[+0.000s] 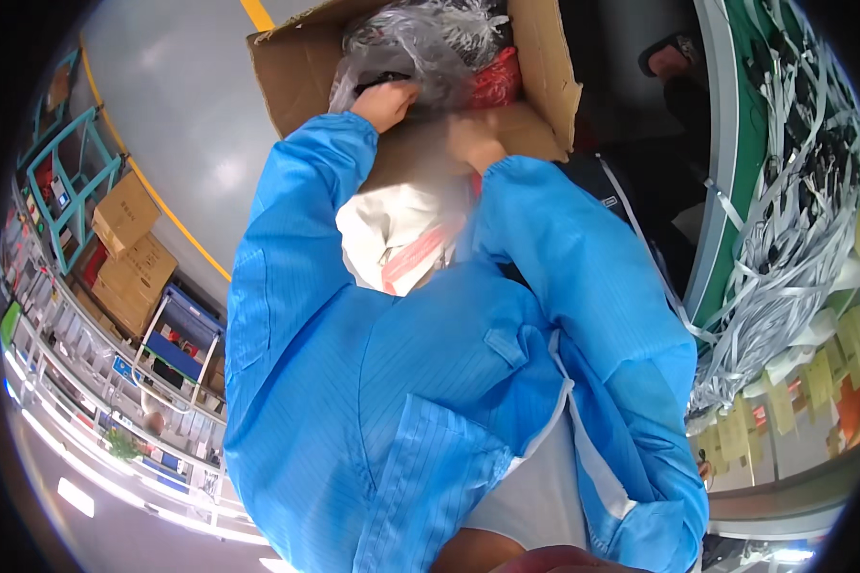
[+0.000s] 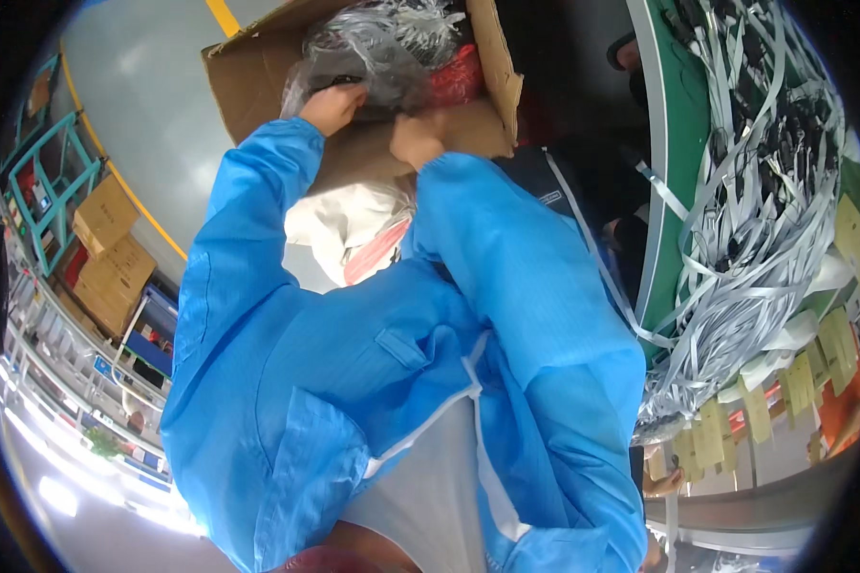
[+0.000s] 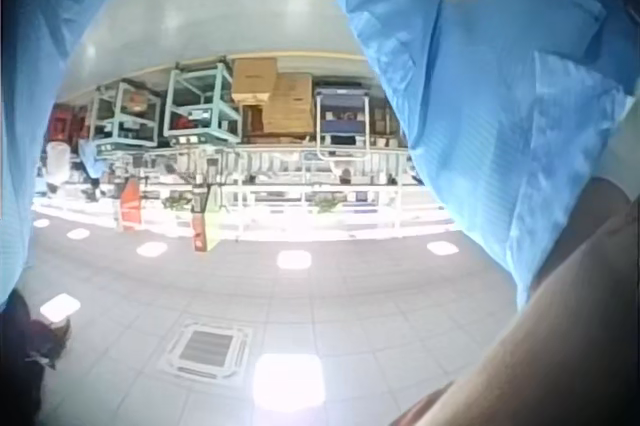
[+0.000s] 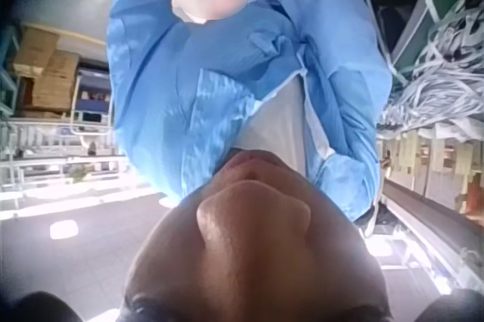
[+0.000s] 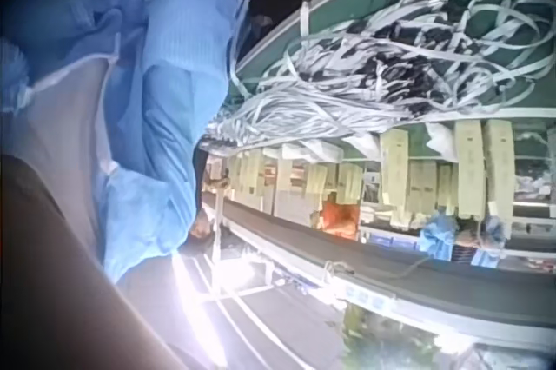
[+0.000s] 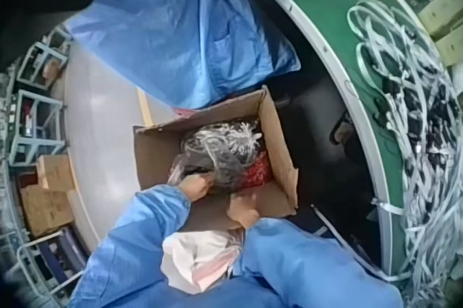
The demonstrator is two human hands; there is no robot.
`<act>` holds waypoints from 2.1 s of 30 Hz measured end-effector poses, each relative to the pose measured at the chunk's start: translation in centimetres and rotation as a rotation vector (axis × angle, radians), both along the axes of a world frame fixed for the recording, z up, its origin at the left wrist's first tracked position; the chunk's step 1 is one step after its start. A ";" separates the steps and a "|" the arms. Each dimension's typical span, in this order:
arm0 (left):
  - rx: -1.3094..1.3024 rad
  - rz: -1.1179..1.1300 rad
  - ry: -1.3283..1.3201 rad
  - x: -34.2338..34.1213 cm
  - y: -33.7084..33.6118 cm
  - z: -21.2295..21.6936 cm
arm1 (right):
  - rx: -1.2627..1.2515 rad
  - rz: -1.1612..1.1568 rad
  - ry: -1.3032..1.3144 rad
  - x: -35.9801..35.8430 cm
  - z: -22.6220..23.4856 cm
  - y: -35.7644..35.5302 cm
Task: Organizing and bundling large quantities of white electrical wires on a production line and placing them into boxes.
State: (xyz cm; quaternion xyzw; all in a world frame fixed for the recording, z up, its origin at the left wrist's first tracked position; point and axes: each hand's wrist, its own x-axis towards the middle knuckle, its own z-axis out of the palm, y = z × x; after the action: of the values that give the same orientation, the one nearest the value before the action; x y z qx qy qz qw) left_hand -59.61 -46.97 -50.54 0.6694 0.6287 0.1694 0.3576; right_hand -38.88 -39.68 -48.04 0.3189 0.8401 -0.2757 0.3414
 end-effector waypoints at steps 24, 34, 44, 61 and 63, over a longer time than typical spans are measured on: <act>-0.200 0.202 0.645 4.3 -5.2 -15.3 | -0.263 -0.455 0.072 3.6 -2.1 6.4; -0.801 0.393 0.514 2.9 -4.3 -22.4 | -0.233 -0.549 0.116 4.8 -2.9 6.1; -0.844 0.274 0.550 1.5 -4.0 -6.3 | -0.268 -0.537 0.028 5.7 -3.1 6.4; 0.031 0.857 -0.245 -0.4 3.0 37.4 | -0.429 -0.314 1.166 -1.3 13.7 9.2; 0.099 0.902 -0.294 -0.1 2.8 39.7 | -0.486 -0.239 1.176 -1.6 15.3 9.4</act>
State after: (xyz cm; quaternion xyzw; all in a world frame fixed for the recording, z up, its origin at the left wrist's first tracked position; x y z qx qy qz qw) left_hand -59.71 -44.13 -10.85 0.3151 0.7904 0.4304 0.3011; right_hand -40.52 -30.24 -32.76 0.1196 0.7591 -0.6229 -0.1466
